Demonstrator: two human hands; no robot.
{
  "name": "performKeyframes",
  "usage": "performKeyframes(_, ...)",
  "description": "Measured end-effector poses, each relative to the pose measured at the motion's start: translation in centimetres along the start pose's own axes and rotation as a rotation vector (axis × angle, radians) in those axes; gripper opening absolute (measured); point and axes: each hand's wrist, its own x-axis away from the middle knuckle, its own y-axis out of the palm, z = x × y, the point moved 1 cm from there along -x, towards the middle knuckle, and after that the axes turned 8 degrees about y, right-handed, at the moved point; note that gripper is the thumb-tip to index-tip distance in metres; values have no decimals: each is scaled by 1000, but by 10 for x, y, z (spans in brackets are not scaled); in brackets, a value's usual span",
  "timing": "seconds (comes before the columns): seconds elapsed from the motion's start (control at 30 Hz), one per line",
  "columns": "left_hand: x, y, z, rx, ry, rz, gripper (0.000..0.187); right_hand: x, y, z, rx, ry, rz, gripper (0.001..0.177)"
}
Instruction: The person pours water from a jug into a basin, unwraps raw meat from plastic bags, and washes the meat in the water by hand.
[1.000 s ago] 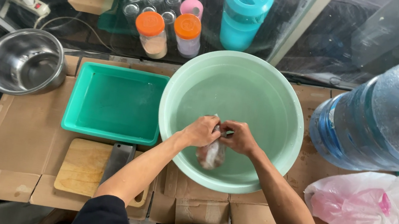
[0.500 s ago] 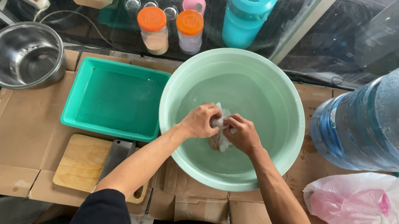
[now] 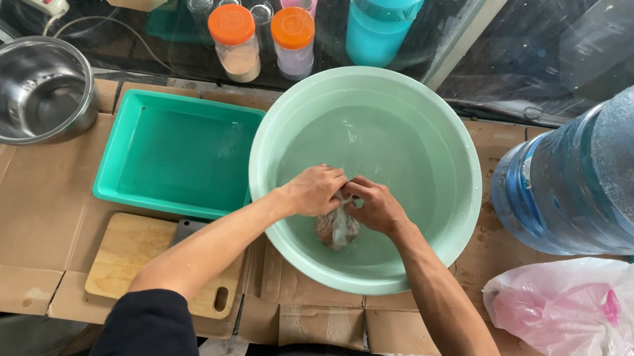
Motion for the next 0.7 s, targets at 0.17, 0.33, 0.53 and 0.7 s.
performKeyframes(0.17, 11, -30, 4, 246, -235, -83, 27, 1, 7, 3, 105, -51, 35, 26)
performKeyframes(0.33, 10, -39, 2, 291, -402, -210, 38, -1, -1, 7, -99, 266, -2, 23)
performKeyframes(0.53, 9, -19, -15, 418, -546, -251, 39, 9, 9, -31, 12, 78, 100, 20)
performKeyframes(0.7, 11, -10, -13, 506, -629, -277, 40, 8, 22, -24, 75, 53, 214, 19)
